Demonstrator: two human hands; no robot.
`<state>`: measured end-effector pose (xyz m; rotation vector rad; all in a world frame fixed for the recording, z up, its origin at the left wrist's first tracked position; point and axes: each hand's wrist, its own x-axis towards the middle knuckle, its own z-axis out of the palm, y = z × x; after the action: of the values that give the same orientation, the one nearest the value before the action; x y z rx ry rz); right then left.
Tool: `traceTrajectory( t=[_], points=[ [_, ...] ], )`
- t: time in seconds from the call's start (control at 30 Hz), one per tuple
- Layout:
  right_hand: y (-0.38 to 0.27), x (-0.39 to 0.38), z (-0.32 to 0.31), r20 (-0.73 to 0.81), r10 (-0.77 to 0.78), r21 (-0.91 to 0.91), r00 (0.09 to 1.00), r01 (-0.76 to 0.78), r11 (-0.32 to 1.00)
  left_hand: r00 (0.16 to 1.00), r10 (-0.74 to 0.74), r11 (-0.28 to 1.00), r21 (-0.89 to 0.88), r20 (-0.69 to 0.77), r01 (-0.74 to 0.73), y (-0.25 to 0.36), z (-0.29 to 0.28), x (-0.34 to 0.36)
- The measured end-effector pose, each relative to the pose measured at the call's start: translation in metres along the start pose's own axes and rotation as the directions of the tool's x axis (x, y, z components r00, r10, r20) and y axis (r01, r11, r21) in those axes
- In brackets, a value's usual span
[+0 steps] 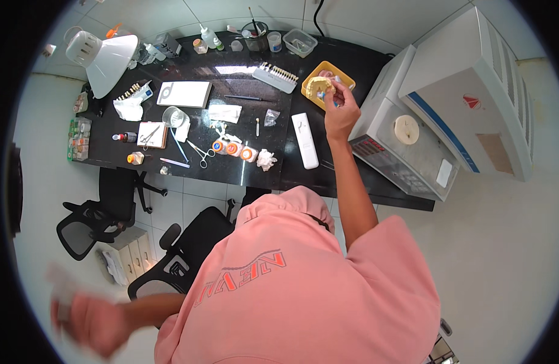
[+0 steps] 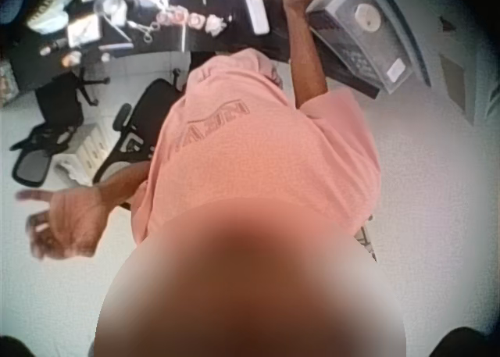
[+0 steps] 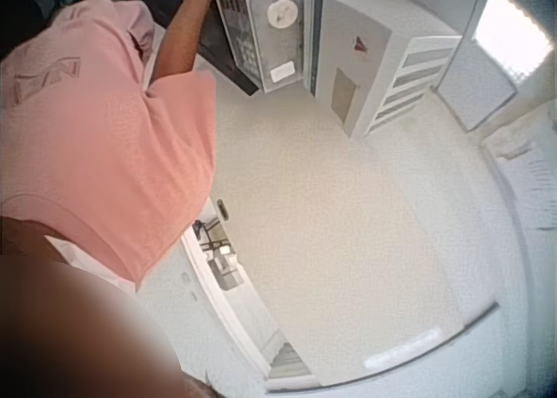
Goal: The recorder examines, fits together, and reviews documentation for dental cast models at a laboratory workbench.
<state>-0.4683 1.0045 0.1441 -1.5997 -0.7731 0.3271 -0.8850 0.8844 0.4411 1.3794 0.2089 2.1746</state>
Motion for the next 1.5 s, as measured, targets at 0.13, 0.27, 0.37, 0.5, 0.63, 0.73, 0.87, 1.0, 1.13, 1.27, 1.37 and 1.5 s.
traceTrajectory(
  t=[0.13, 0.27, 0.37, 0.5, 0.63, 0.73, 0.87, 1.0, 1.13, 1.27, 1.37, 1.5],
  points=[
    [-0.049, -0.025, -0.027, 0.040, -0.150, 0.035, 0.988, 0.149, 0.988, 0.656, -0.750, 0.653, 0.062, -0.080, 0.755, -0.127, 0.002, -0.097],
    [-0.077, -0.044, -0.038, 0.103, -0.144, 0.063, 0.984, 0.138, 0.988, 0.292, -0.956, 0.270, -0.310, 0.028, 0.912, -0.167, 0.031, -0.145],
    [-0.092, -0.056, -0.043, 0.163, -0.188, 0.084, 0.968, 0.177, 0.981, 0.228, -0.971, 0.183, -0.380, 0.078, 0.907, -0.167, 0.046, -0.149],
    [-0.105, -0.070, -0.047, 0.186, -0.140, 0.211, 0.973, 0.099, 0.973, 0.182, -0.963, 0.083, -0.423, 0.198, 0.902, -0.159, 0.063, -0.144],
    [-0.111, -0.081, -0.051, 0.241, -0.103, 0.224, 0.965, 0.048, 0.973, 0.176, -0.956, 0.039, -0.493, 0.234, 0.869, -0.150, 0.066, -0.144],
    [-0.112, -0.085, -0.055, 0.275, -0.087, 0.192, 0.957, 0.034, 0.981, 0.187, -0.956, 0.052, -0.497, 0.225, 0.866, -0.143, 0.067, -0.146],
    [-0.113, -0.088, -0.059, 0.300, -0.068, 0.179, 0.952, 0.014, 0.984, 0.187, -0.961, 0.065, -0.492, 0.202, 0.868, -0.138, 0.064, -0.148],
    [-0.112, -0.091, -0.062, 0.307, -0.069, 0.211, 0.949, 0.002, 0.977, 0.205, -0.959, 0.083, -0.498, 0.196, 0.863, -0.135, 0.064, -0.152],
    [-0.114, -0.094, -0.063, 0.327, -0.065, 0.194, 0.943, 0.000, 0.981, 0.207, -0.956, 0.080, -0.495, 0.207, 0.865, -0.131, 0.065, -0.153],
    [-0.115, -0.098, -0.063, 0.335, -0.042, 0.182, 0.941, -0.021, 0.983, 0.195, -0.961, 0.082, -0.470, 0.198, 0.879, -0.129, 0.067, -0.152],
    [-0.113, -0.099, -0.061, 0.340, -0.034, 0.192, 0.940, -0.034, 0.981, 0.196, -0.960, 0.087, -0.454, 0.199, 0.887, -0.129, 0.067, -0.151],
    [-0.106, -0.101, -0.060, 0.331, -0.036, 0.194, 0.943, -0.030, 0.981, 0.167, -0.970, 0.070, -0.449, 0.178, 0.891, -0.127, 0.067, -0.146]
  ],
)
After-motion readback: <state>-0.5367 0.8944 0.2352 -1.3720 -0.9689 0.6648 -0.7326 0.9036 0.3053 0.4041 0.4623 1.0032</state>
